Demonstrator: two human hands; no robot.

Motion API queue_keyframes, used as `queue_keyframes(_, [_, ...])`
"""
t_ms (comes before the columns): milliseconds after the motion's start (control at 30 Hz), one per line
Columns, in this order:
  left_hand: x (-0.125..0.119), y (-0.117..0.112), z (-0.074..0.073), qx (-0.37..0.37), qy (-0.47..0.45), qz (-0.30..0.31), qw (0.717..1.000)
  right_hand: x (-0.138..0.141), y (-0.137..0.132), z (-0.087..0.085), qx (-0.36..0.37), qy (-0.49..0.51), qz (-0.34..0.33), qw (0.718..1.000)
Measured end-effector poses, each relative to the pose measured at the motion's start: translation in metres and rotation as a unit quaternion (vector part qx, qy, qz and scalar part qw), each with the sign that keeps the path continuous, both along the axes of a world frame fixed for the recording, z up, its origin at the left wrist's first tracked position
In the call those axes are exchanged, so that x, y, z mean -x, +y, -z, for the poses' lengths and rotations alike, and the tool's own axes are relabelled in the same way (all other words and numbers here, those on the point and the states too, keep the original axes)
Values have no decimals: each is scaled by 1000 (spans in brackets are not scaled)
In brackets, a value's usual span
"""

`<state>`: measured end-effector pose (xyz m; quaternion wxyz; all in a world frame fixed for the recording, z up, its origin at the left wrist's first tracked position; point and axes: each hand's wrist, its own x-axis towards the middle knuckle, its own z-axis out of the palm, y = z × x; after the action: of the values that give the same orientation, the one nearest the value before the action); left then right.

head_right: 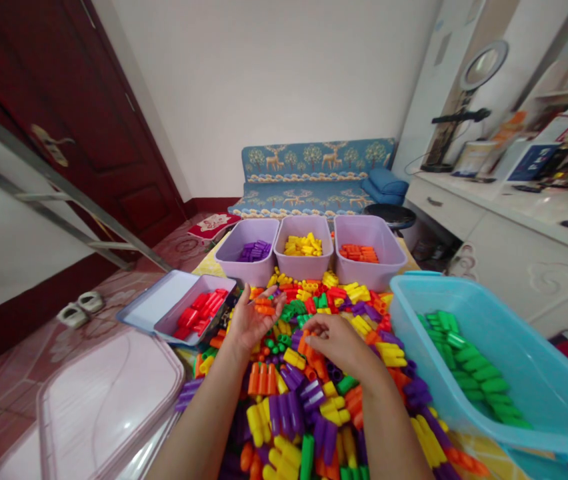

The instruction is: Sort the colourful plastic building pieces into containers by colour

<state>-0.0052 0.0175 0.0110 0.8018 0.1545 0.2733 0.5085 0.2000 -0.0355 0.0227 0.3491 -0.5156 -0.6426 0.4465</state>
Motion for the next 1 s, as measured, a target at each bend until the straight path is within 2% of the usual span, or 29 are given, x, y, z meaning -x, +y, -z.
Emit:
queue_keyframes(67, [-1,-1,-1,-9,4,-1,1000,-2,4,-2,-29,93,108,989])
queue_keyframes(100, [-1,-2,0,-17,8,0,1000,-2,6,-4,-63,159,174,970])
queue_keyframes(167, [-2,-3,1,-43,12,7,999,-2,8,-9,-151,271,274,910])
queue_keyframes(233, [-3,-4,2,-73,17,19,997,-1,8,-12,-218,313,318,868])
queue_keyframes(267, [-4,-4,3,-86,22,26,996,0,8,-13,-229,309,326,864])
queue_keyframes(300, [-6,-5,4,-97,30,32,994,1,8,-13,-221,293,330,869])
queue_keyframes(367, [-8,-6,4,-117,51,46,991,3,7,-10,-172,242,314,902])
queue_keyframes(467, [-12,-10,4,-152,106,75,980,9,7,-4,-85,170,229,955])
queue_keyframes(533, [-13,-13,4,-179,165,106,964,13,7,-1,-54,145,174,972])
queue_keyframes(633, [-13,-17,3,-223,266,177,921,19,5,0,-22,123,110,986])
queue_keyframes(733, [-10,-19,1,-267,304,234,884,19,3,-2,-9,102,36,994])
queue_keyframes(833, [-9,-20,-1,-281,304,248,876,16,3,0,-12,81,5,997])
queue_keyframes(1000, [-11,-20,0,-254,333,215,882,15,5,8,-43,9,39,998])
